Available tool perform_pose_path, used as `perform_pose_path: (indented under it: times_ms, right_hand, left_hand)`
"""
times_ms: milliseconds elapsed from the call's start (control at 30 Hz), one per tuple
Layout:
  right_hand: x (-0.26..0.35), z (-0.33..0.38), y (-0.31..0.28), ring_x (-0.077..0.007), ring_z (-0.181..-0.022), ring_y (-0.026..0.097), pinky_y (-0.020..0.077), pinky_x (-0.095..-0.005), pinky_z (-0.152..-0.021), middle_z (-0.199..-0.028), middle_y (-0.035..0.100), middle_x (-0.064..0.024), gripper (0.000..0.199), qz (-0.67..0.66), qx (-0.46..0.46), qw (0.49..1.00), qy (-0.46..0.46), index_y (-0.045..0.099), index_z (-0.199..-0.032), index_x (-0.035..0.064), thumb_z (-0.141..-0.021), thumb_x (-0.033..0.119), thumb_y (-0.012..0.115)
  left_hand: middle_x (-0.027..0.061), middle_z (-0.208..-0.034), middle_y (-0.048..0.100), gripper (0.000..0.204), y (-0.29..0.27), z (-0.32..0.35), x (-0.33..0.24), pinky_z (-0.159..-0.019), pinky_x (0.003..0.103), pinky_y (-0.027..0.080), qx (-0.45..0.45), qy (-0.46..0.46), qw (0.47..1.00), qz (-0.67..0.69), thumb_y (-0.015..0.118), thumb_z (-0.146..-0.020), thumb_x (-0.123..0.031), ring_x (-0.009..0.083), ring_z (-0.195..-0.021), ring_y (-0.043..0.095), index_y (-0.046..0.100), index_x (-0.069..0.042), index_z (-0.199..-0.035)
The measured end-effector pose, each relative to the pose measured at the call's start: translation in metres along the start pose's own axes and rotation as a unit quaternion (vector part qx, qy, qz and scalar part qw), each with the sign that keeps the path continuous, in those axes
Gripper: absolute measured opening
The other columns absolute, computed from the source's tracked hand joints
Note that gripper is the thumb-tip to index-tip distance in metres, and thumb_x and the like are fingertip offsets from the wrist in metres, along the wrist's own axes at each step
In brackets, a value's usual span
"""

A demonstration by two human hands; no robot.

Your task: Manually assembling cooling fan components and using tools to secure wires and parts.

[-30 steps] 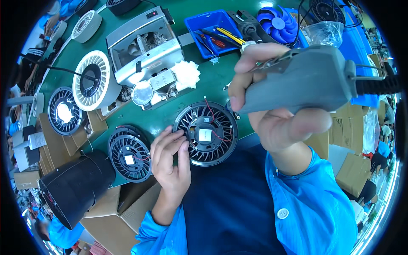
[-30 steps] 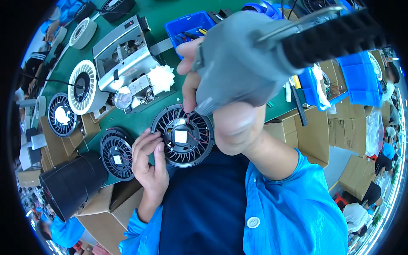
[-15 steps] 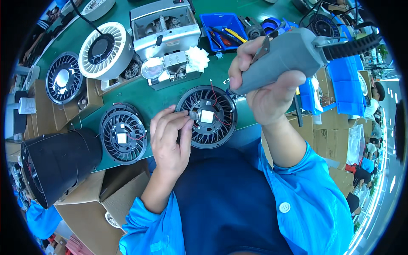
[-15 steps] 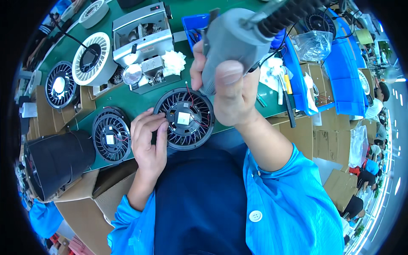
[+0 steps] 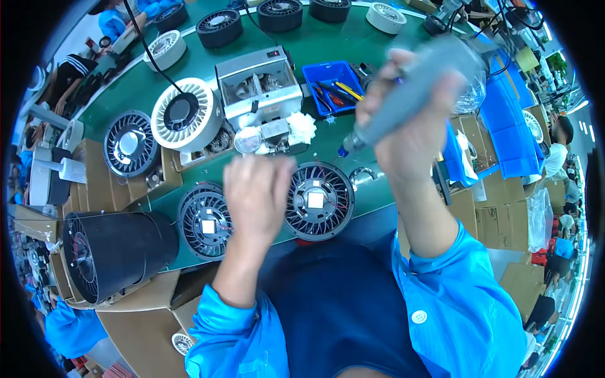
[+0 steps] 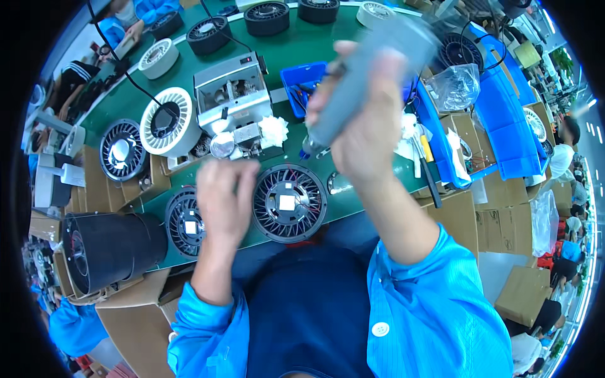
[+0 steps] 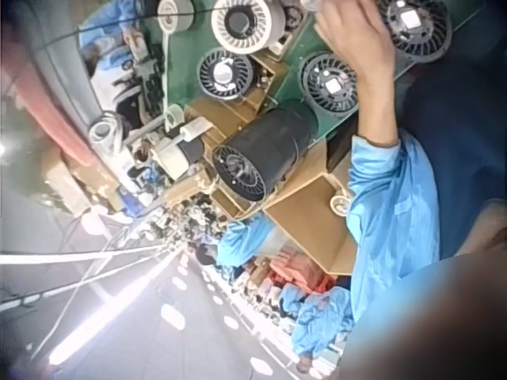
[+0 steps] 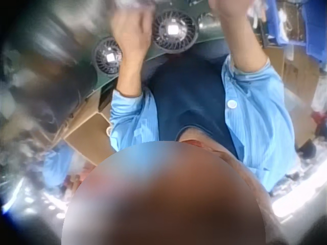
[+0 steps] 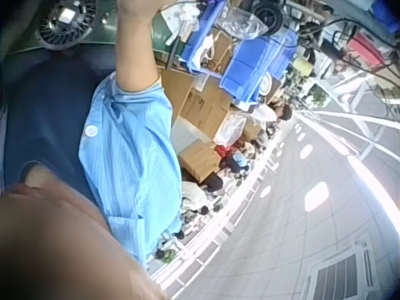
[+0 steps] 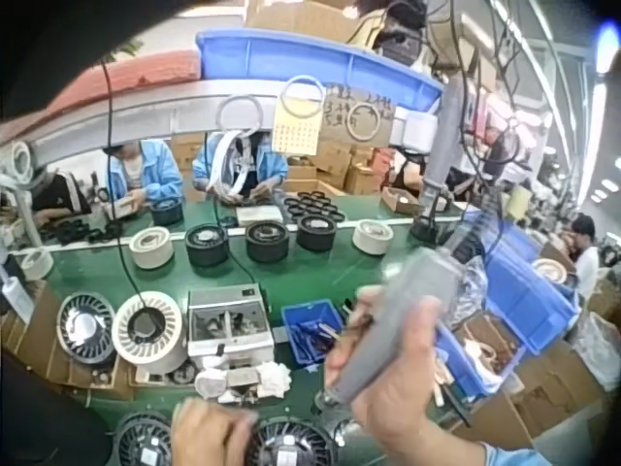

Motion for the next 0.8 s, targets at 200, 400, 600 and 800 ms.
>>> perform_pose_path:
  times_ms: [200,400,600,800]
  right_hand:
    - [-0.07,-0.081,0.023,-0.0121,-0.071,0.066,0.0539,-0.0262,-0.064,-0.086,0.069,-0.0073,0.05,0.136,0.048,0.988,-0.055,0.061,-0.112,-0.0019,-0.1,0.045,0.074]
    - [-0.119,-0.098,-0.004,-0.0101,-0.079,0.059,0.0491,-0.026,-0.073,-0.088,0.066,-0.0022,0.048,0.34,0.078,0.935,0.056,0.071,-0.114,-0.0014,-0.098,0.043,0.076]
    - [-0.033,0.024,-0.061,-0.0199,-0.09,0.064,0.0522,-0.037,-0.078,-0.101,0.066,-0.0081,0.017,0.451,0.124,0.883,-0.017,0.074,-0.101,0.0039,-0.092,0.017,0.078]
    - [-0.022,0.075,-0.051,-0.0301,-0.086,0.063,0.0504,-0.0427,-0.074,-0.09,0.061,-0.0106,0.014,0.583,0.367,0.722,-0.066,0.072,-0.096,0.0036,-0.082,0.004,0.075]
  left_hand:
    - [0.0127,-0.087,0.064,0.014,-0.013,-0.112,0.046,-0.072,0.045,0.05,-0.02,0.001,0.983,-0.182,0.075,-0.094,-0.018,0.0337,-0.081,0.065,0.072,-0.005,-0.091]
    - [0.0163,-0.092,0.066,0.018,-0.024,-0.1,0.011,-0.074,0.044,0.054,0.004,-0.053,0.993,-0.104,0.069,-0.1,-0.017,0.0343,-0.085,0.069,0.075,-0.003,-0.111]
    - [0.0242,-0.14,0.06,0.073,-0.032,0.057,-0.021,-0.096,0.043,0.053,0.115,-0.219,0.96,0.13,0.087,-0.086,-0.025,0.0343,-0.115,0.066,0.057,-0.001,-0.148]
    - [0.031,-0.164,0.03,0.15,0.008,0.096,-0.026,-0.121,0.054,0.033,0.177,-0.2,0.951,0.155,0.102,-0.06,-0.04,0.0469,-0.148,0.037,0.005,0.003,-0.165]
Point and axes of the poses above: each hand's wrist, its own z-axis away from the middle knuckle, its own y-axis out of the palm, x = y × z, the point moved 2 cm from there along -z, towards the middle knuckle
